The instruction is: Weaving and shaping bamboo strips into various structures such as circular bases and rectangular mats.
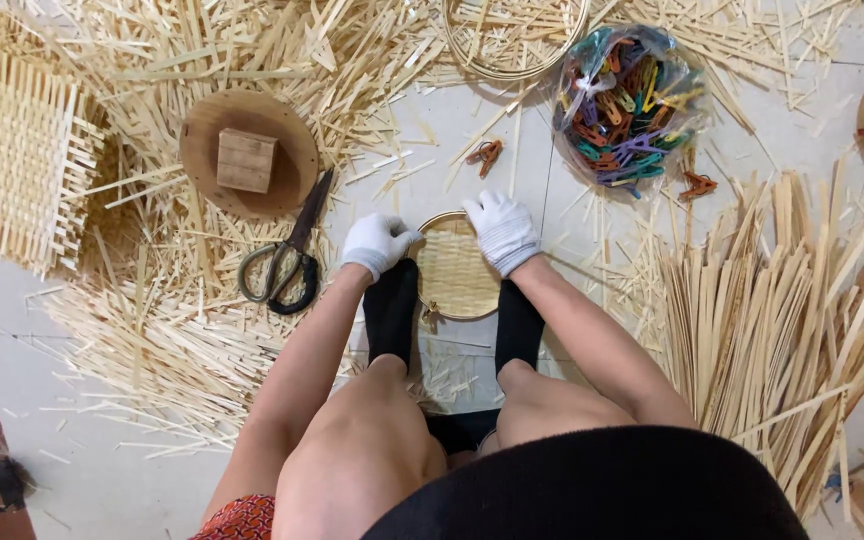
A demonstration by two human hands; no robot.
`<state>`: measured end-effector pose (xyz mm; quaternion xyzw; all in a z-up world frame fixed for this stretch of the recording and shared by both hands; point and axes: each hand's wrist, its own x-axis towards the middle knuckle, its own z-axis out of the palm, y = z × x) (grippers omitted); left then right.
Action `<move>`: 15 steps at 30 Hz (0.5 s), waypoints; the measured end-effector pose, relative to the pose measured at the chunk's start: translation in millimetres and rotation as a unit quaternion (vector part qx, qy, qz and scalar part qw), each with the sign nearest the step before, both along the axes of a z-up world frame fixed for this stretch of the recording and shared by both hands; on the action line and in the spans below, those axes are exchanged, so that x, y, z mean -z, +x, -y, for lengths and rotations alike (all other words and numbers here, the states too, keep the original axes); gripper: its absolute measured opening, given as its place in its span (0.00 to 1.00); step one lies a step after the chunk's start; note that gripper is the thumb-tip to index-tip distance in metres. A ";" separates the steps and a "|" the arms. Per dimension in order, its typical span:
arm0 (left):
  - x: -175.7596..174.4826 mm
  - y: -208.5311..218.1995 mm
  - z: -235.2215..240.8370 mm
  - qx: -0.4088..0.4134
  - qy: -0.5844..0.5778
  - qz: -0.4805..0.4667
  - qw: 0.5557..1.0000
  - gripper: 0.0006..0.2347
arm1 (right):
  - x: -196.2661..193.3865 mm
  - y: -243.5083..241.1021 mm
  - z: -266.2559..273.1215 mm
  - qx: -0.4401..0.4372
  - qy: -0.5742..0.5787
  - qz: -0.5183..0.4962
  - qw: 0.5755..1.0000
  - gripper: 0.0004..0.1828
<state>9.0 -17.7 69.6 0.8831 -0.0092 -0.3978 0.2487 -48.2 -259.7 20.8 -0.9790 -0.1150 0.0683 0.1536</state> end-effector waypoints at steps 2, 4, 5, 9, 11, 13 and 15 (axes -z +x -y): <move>7.6 -7.6 1.3 0.008 -0.007 0.031 0.999 0.14 | -0.8 -0.4 -1.8 0.001 -0.006 0.010 1.000 0.10; 9.4 -9.1 9.2 0.016 -0.014 0.063 0.998 0.13 | -1.8 1.3 -2.6 0.003 -0.014 0.020 1.000 0.08; 6.4 -10.4 15.6 0.047 -0.054 0.131 0.989 0.12 | -3.1 0.1 -3.5 0.001 0.005 0.050 0.999 0.10; -1.1 12.8 48.5 0.199 -0.066 0.149 0.966 0.11 | -5.5 -2.7 -3.5 0.011 0.001 0.073 0.997 0.07; 23.8 14.1 48.2 0.254 -0.059 0.149 0.954 0.10 | -8.6 -1.9 -2.5 0.016 0.010 0.068 0.998 0.07; 36.9 12.0 45.8 0.315 -0.050 0.149 0.936 0.12 | -15.3 -1.0 -1.3 0.030 0.020 0.063 0.997 0.08; 40.4 10.2 44.6 0.326 -0.077 0.195 0.922 0.10 | -24.8 5.2 4.6 0.086 0.037 0.055 0.994 0.10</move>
